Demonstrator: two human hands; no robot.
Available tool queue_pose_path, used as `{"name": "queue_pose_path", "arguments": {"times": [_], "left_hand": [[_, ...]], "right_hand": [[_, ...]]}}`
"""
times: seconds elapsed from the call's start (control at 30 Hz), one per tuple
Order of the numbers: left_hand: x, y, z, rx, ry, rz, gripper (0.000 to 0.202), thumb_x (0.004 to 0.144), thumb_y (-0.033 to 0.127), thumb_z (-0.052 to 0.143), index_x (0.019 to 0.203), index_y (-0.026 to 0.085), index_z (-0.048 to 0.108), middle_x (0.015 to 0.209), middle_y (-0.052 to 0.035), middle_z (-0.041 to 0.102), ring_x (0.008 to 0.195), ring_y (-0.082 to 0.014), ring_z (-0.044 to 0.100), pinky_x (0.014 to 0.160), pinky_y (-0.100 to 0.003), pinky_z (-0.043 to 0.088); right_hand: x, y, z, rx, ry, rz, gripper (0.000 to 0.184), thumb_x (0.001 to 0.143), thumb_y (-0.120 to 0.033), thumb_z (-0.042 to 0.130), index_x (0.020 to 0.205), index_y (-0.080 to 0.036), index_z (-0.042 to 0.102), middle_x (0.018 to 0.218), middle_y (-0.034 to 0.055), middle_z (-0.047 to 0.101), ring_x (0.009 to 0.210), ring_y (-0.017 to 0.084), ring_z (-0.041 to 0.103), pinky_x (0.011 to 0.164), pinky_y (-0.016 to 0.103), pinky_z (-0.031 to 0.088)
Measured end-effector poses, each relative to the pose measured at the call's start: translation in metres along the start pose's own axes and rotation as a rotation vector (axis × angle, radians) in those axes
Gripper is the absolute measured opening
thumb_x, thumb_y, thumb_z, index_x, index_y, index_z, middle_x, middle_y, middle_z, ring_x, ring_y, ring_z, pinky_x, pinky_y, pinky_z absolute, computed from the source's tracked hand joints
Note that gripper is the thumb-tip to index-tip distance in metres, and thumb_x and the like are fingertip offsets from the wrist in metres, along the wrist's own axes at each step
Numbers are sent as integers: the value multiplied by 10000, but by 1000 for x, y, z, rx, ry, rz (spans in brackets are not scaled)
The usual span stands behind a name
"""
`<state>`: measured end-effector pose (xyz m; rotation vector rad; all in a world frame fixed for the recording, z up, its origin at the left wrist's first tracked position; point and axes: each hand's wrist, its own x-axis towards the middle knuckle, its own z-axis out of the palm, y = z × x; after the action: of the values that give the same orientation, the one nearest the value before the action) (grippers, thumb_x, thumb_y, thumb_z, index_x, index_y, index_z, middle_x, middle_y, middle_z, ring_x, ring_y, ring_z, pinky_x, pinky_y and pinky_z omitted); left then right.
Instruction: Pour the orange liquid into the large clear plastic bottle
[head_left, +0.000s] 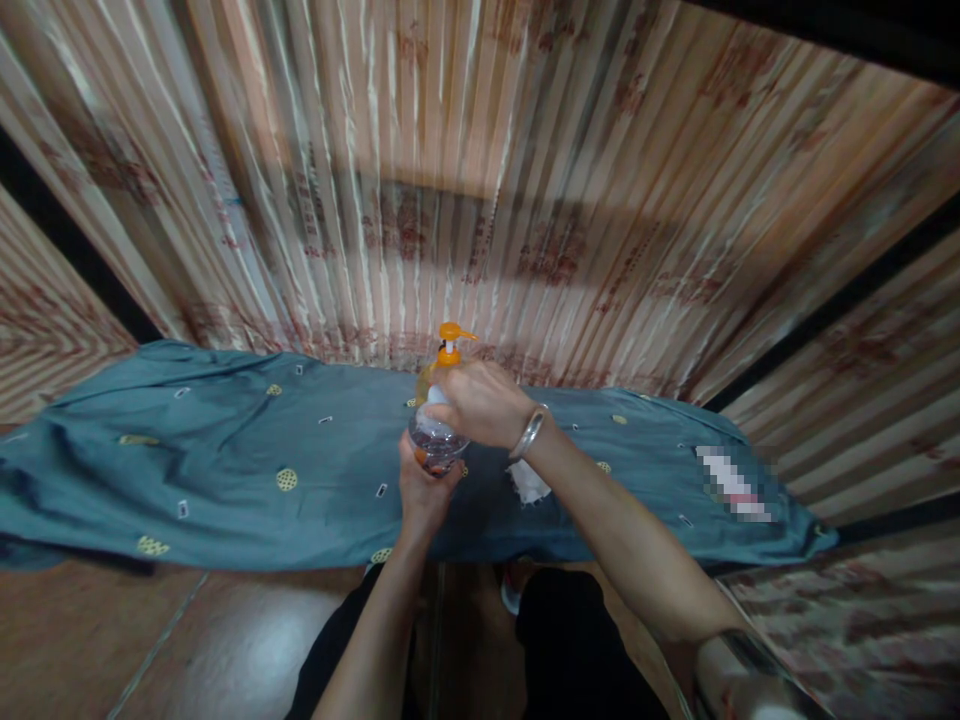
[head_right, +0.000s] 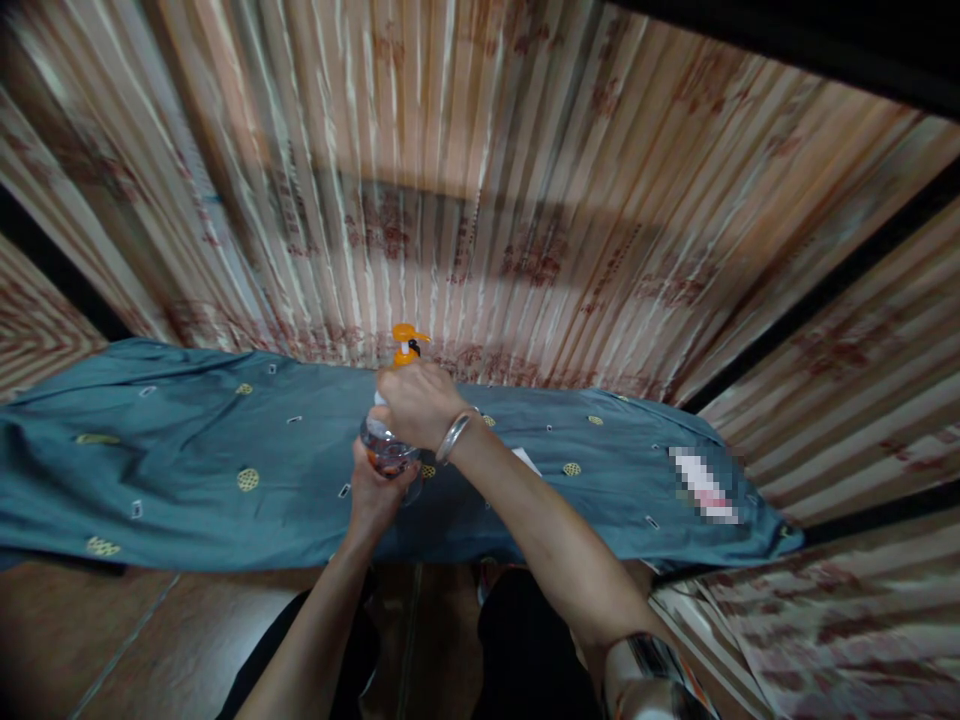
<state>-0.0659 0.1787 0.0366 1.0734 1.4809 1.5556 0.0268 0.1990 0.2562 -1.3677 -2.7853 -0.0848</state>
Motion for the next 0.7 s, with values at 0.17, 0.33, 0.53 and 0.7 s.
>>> {"name": "queue_pose_path", "arguments": {"times": [0.17, 0.33, 0.53, 0.7], "left_hand": [[0, 2, -1, 1, 17, 26, 453, 996, 412, 725, 1387, 204, 629, 1358, -114, 689, 1119, -263, 722, 945, -493, 634], [0, 1, -3, -11, 32, 63, 455, 996, 418, 725, 1386, 204, 631, 1352, -113, 691, 1117, -263, 722, 942, -492, 635], [2, -4, -2, -30, 91, 134, 511, 988, 414, 735, 1441, 218, 603, 1448, -128, 649, 1222, -299, 692, 1017, -548, 608], [-6, -16, -6, -38, 157, 157, 557, 980, 415, 742, 1481, 231, 582, 1560, -140, 579, 1377, -350, 610, 1123, -624, 533]], "right_hand": [[-12, 20, -1, 202, 147, -5, 310, 1024, -321, 697, 1270, -139, 749, 1212, 148, 810, 1156, 269, 734, 948, 344, 517], [-58, 71, 53, 633, 418, 179, 313, 909, -379, 781, 1163, -198, 758, 1027, 51, 829, 929, 200, 763, 864, 317, 568], [-153, 144, 161, 960, 604, 759, 630, 652, -694, 860, 1024, -192, 782, 803, 53, 812, 773, 231, 777, 735, 347, 624], [-213, 183, 203, 823, 678, 986, 623, 642, -775, 814, 833, -184, 760, 624, 54, 750, 612, 235, 735, 627, 357, 612]]}}
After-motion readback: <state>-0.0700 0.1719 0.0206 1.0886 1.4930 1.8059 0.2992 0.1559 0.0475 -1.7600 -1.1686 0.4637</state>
